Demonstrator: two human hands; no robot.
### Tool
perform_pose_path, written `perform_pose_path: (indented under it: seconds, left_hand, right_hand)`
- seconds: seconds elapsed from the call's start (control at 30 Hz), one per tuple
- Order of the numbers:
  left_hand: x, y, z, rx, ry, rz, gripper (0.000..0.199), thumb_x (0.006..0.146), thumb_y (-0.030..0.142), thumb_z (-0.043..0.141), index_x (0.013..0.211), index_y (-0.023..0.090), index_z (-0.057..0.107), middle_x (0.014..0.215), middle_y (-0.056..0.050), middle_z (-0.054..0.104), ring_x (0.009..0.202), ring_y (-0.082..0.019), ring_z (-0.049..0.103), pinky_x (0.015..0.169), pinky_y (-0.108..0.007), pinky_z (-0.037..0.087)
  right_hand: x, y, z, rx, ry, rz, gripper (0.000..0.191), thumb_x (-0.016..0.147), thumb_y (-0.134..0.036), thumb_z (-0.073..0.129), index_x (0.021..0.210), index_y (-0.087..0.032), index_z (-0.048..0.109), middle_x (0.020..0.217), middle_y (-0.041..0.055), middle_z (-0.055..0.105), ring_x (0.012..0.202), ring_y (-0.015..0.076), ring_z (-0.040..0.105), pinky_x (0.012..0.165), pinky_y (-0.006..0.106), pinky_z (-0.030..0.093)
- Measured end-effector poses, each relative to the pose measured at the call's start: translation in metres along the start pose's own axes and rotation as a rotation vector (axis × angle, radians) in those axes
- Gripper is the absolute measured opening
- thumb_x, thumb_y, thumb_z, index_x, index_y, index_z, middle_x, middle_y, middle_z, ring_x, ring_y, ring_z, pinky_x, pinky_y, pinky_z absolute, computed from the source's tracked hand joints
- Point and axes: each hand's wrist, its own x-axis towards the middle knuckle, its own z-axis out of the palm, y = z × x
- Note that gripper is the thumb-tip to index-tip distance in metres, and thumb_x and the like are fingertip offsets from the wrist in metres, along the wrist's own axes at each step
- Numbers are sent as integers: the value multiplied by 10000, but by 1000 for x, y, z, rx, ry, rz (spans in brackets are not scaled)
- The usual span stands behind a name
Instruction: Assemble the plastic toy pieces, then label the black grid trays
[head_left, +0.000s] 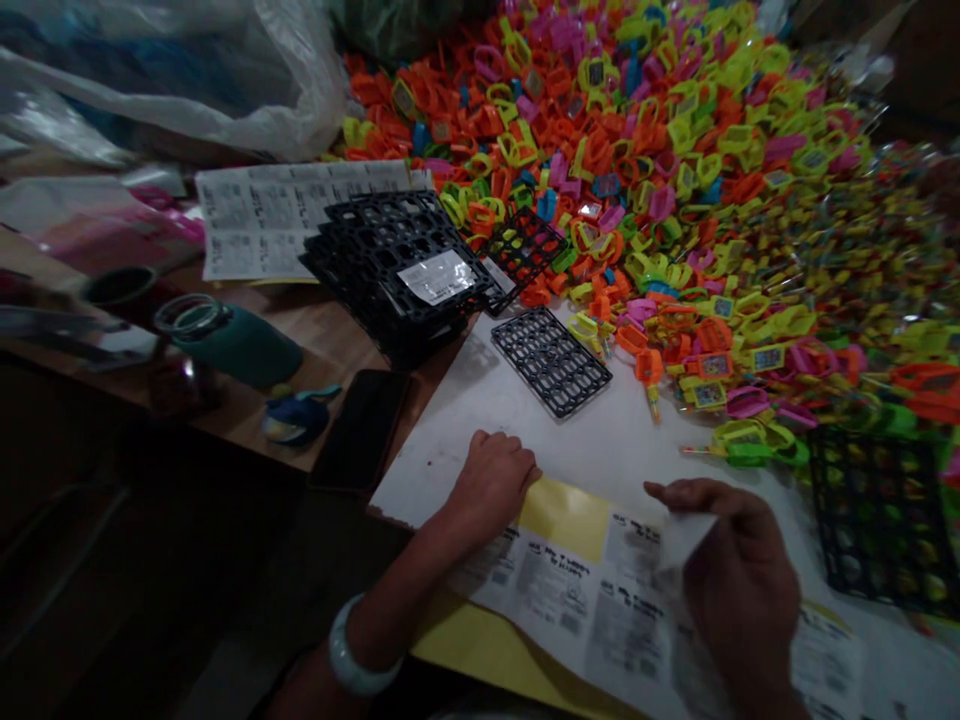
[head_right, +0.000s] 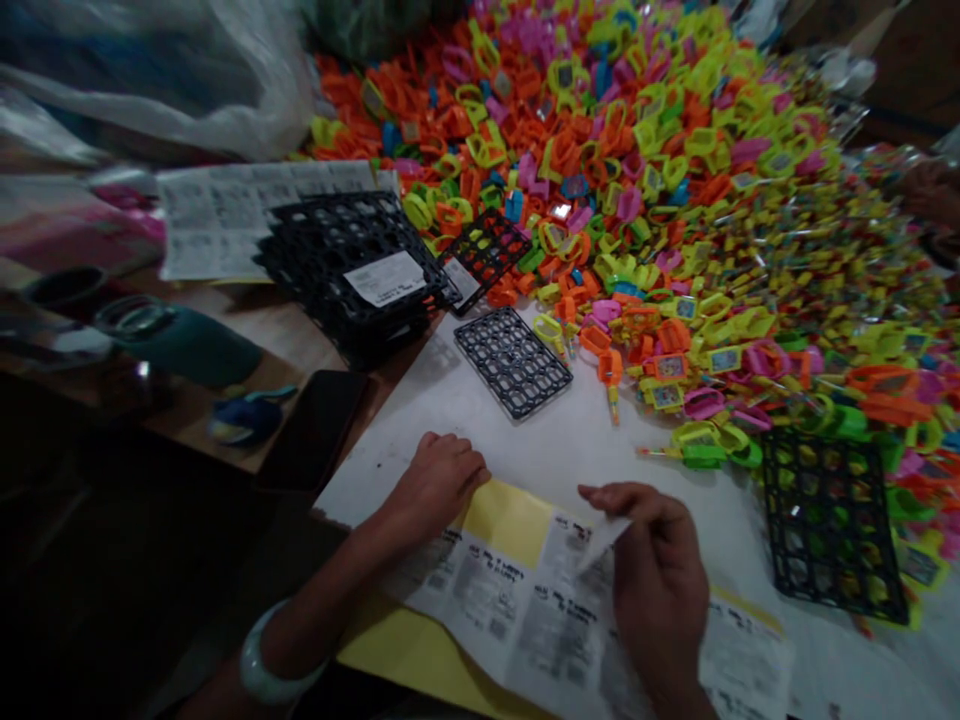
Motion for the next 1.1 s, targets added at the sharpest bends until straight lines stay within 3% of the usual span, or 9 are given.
perform_pose_path:
  seconds: [0.07, 0.13, 0.27, 0.37, 0.53, 0.67, 0.8, 0.97, 1.1]
  left_hand:
    - [-1, -1, 0, 19, 29, 9, 245, 890, 287, 457, 763, 163, 626, 816, -64, 619, 865, -218, 523, 803, -392, 321]
    - [-1, 0, -1, 24, 59, 26, 211, 879, 275, 480, 763, 167, 620, 825, -63, 613, 876, -222, 516, 808, -400, 320]
    - [0, 3, -1, -48, 160, 45, 111, 835, 189, 544, 924, 198, 610, 961, -51, 613, 960, -226, 504, 881, -436, 302]
    - [3, 4, -3, -144, 229, 9, 164, 834, 176, 551, 991, 198, 592, 1023, -49, 615, 991, -223, 506, 910, -438, 312]
    - [10, 6, -14, -190, 373, -63, 104, 849, 202, 539, 934, 164, 587, 970, -65, 626, 953, -228, 527, 875, -417, 383]
    - [28, 14, -22, -141, 471, 77, 222, 856, 249, 535, 1054, 153, 560, 1160, -101, 591, 1113, -245, 500, 963, -421, 381]
    - [59, 11, -9, 17, 429, 233, 513, 893, 389, 449, 1325, 119, 382, 1432, -126, 391, 1336, -232, 326, 1103, -411, 269]
    - [82, -5, 19, 144, 326, 154, 670, 876, 572, 321, 1384, 134, 319, 1449, -157, 355, 1360, -282, 283, 1113, -516, 215]
    - [80, -8, 26, 174, 309, 134, 684, 859, 613, 297, 1394, 187, 309, 1465, -160, 321, 1374, -294, 245, 1103, -579, 179]
  right_hand:
    - [25, -6, 0, 25, 152, 126, 78, 851, -262, 561, 904, -215, 529, 908, 9, 611, 889, 171, 629, 864, 419, 507]
    - [53, -5, 5, -4, 179, 213, 203, 799, -314, 631, 952, -207, 549, 918, 18, 639, 867, 175, 641, 868, 411, 498]
    - [93, 7, 36, 69, -28, 305, 405, 705, -336, 716, 1050, -206, 549, 1055, 57, 652, 981, 201, 617, 933, 434, 460]
    - [102, 17, 61, 190, -179, 358, 456, 698, -338, 722, 1092, -205, 535, 1153, 83, 627, 1066, 212, 585, 974, 437, 435]
    - [106, 32, 77, 242, -152, 446, 494, 672, -347, 741, 1100, -210, 537, 1168, 82, 617, 1047, 205, 591, 948, 423, 460]
    - [113, 37, 76, 266, -149, 483, 475, 660, -346, 749, 1074, -219, 554, 1143, 62, 627, 1038, 199, 596, 893, 378, 504]
    - [115, 37, 79, 294, -161, 542, 450, 658, -346, 751, 1048, -228, 562, 1128, 47, 629, 995, 181, 614, 825, 321, 534]
    - [117, 41, 75, 347, -185, 584, 418, 632, -318, 765, 985, -217, 565, 1089, 48, 641, 1013, 194, 616, 875, 357, 513]
    - [124, 50, 65, 47, -207, 500, 442, 681, -387, 703, 1035, -168, 554, 1091, 113, 633, 1007, 230, 616, 910, 418, 487]
